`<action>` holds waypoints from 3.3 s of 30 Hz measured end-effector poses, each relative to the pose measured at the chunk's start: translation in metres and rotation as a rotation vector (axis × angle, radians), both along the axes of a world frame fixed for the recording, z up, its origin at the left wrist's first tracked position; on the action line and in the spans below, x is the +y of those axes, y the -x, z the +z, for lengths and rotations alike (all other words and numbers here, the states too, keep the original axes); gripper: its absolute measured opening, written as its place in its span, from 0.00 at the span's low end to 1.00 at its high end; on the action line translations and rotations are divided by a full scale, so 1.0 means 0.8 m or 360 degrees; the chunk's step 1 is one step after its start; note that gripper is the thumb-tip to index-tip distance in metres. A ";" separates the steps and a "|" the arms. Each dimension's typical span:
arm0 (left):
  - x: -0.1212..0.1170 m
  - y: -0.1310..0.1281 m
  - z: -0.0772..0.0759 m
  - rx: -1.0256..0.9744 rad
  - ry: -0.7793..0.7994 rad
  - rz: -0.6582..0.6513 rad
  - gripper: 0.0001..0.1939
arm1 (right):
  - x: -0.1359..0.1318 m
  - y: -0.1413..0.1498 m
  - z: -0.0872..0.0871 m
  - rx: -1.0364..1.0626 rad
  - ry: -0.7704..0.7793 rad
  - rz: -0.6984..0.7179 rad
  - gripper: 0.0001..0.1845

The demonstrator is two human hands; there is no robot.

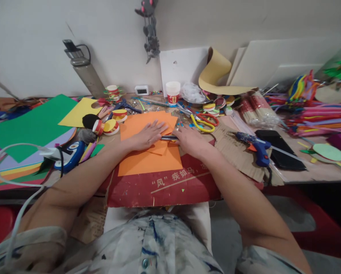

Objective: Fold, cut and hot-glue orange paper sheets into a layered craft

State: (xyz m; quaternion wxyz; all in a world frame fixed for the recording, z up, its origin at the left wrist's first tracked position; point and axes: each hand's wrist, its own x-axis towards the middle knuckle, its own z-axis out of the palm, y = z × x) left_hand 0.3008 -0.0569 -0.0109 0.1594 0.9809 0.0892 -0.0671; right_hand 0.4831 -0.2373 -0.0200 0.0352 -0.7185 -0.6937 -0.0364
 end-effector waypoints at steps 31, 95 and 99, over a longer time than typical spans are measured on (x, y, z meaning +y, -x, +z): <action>0.023 0.010 -0.007 0.0125 -0.0152 0.0165 0.36 | 0.007 0.023 0.002 0.0033 -0.0054 0.0138 0.12; 0.053 0.017 -0.019 0.0110 -0.0200 0.0140 0.35 | 0.035 0.119 0.028 -0.0139 0.0183 0.0294 0.17; 0.051 0.017 -0.017 0.0119 -0.0212 0.0129 0.34 | 0.034 0.119 0.025 -0.0127 0.0181 0.0275 0.17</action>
